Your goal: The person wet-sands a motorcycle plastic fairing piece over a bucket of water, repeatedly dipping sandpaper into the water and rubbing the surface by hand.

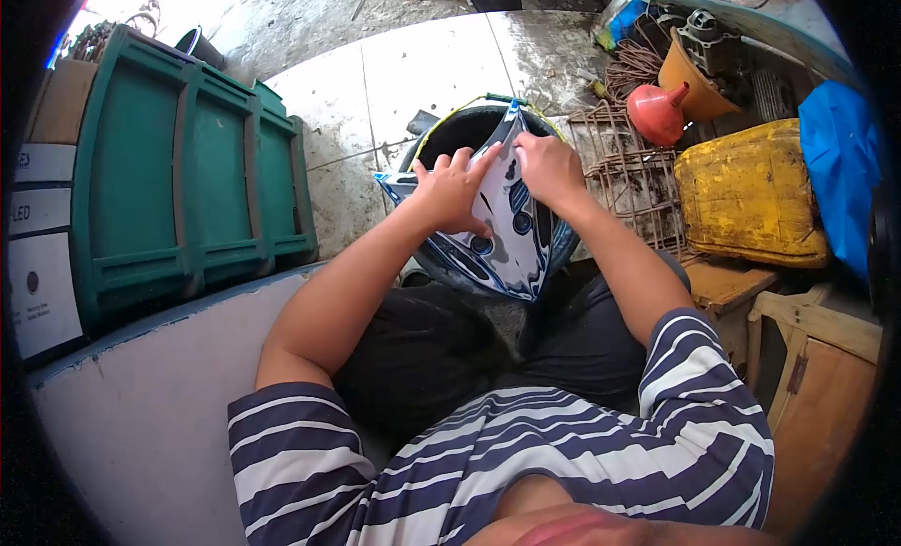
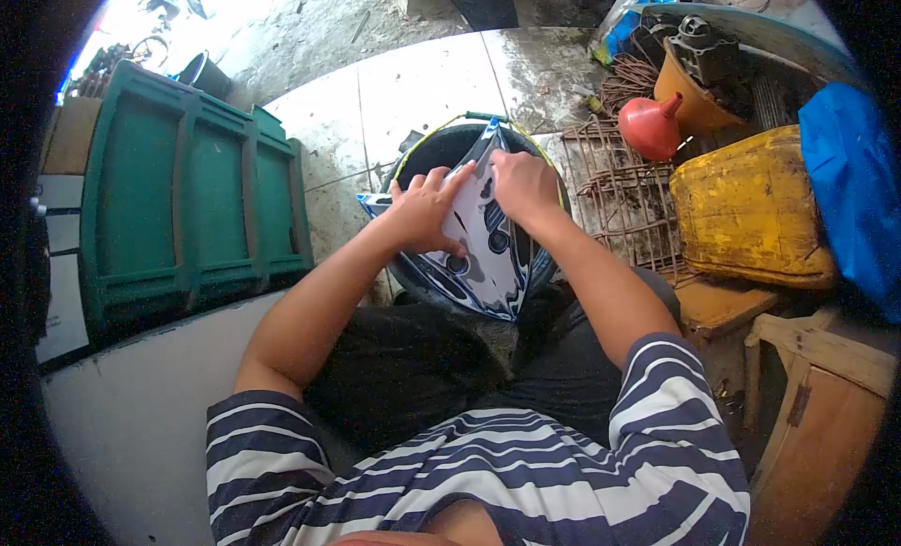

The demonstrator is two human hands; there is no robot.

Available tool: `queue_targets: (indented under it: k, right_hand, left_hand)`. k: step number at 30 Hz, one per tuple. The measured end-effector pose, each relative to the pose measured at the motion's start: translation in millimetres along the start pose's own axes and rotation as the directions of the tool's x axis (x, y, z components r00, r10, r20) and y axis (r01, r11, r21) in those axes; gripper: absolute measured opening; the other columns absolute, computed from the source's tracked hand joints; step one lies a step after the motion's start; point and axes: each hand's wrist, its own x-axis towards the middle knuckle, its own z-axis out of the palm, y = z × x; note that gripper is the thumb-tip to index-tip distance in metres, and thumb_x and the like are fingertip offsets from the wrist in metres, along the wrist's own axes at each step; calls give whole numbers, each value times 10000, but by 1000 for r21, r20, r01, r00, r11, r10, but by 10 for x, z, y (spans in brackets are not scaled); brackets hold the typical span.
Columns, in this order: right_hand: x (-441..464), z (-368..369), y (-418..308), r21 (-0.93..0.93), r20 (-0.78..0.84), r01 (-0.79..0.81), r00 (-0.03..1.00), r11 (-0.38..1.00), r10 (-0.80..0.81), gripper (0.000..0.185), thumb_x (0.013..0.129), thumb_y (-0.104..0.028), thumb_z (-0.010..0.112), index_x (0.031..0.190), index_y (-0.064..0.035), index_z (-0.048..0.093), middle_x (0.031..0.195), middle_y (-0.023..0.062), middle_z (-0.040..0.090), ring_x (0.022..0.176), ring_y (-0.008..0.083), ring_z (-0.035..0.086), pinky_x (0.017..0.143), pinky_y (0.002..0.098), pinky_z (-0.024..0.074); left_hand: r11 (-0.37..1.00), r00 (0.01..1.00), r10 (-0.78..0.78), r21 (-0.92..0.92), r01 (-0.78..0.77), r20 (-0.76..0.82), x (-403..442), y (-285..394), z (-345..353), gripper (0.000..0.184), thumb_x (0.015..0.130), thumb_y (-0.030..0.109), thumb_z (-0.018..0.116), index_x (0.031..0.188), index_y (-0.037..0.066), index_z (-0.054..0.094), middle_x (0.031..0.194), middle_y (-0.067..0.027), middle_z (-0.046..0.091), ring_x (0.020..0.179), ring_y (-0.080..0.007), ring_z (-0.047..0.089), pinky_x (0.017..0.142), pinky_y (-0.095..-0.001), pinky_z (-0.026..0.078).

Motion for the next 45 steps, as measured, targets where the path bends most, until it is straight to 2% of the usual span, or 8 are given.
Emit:
queue_targets:
  k: [4, 8, 12, 16, 35, 40, 42, 45]
  right_hand:
    - [66, 25, 89, 4, -23, -70, 997, 998, 70, 204, 1014, -256, 591, 988, -86, 700, 882, 232, 749, 851, 450, 742, 760, 560, 584]
    - [8, 24, 6, -26, -29, -12, 1000, 1000, 11, 231, 1017, -263, 581, 972, -74, 707, 854, 233, 744, 825, 441, 747, 733, 555, 591]
    - [62, 71, 106, -9, -91, -63, 994, 998, 61, 214, 1004, -255, 598, 973, -78, 715, 847, 225, 748, 815, 446, 745, 738, 554, 593]
    - [6, -4, -6, -12, -22, -15, 1000, 1000, 14, 210, 1005, -250, 596, 990, -82, 721, 860, 230, 749, 827, 446, 746, 736, 553, 592]
    - [44, 89, 107, 43, -71, -73, 995, 996, 76, 203, 999, -255, 619, 1009, -93, 742, 854, 217, 749, 833, 436, 746, 740, 548, 590]
    - [6, 3, -40, 71, -44, -28, 999, 997, 31, 204, 997, -253, 621, 1005, -85, 736, 888, 234, 749, 843, 437, 742, 736, 546, 588]
    - [76, 40, 70, 46, -61, -96, 993, 994, 99, 202, 997, -254, 620, 1011, -82, 724, 892, 231, 753, 839, 440, 745, 758, 548, 589]
    - [30, 12, 15, 69, 4, -101, 995, 992, 101, 204, 994, -254, 624, 1038, -77, 716, 894, 237, 752, 860, 445, 747, 789, 557, 588]
  left_hand:
    - [1000, 1000, 8, -13, -8, -15, -12, -2, -3, 1450, 603, 516, 995, 1710, 351, 73, 1642, -185, 357, 1485, -463, 386, 1123, -852, 253]
    - [1000, 1000, 2, -6, -2, -1, 4, 8, -28, 1442, 612, 506, 994, 1710, 348, 73, 1638, -189, 362, 1482, -464, 389, 1120, -854, 253]
    - [1000, 1000, 8, -1, -8, -13, -23, -3, 15, 1439, 615, 508, 991, 1710, 346, 72, 1632, -191, 367, 1476, -466, 395, 1120, -859, 249]
    - [1000, 1000, 7, 1, -7, -7, -6, 8, -2, 1429, 622, 517, 986, 1709, 343, 74, 1627, -192, 372, 1470, -470, 402, 1117, -865, 249]
    - [1000, 1000, 11, 2, -11, -26, -7, -6, 12, 1431, 626, 534, 981, 1711, 348, 68, 1637, -206, 361, 1472, -473, 400, 1116, -856, 254]
    - [1000, 1000, 5, 17, -4, -9, -2, 2, -21, 1410, 641, 545, 969, 1711, 346, 72, 1641, -200, 360, 1472, -475, 402, 1112, -857, 262]
    - [1000, 1000, 8, 19, -8, -13, -9, 0, 15, 1405, 643, 548, 967, 1711, 345, 78, 1641, -195, 363, 1473, -475, 402, 1110, -858, 265]
    - [1000, 1000, 13, 7, -13, -21, 9, -10, 14, 1398, 644, 549, 966, 1711, 343, 87, 1643, -184, 368, 1473, -474, 402, 1107, -859, 268]
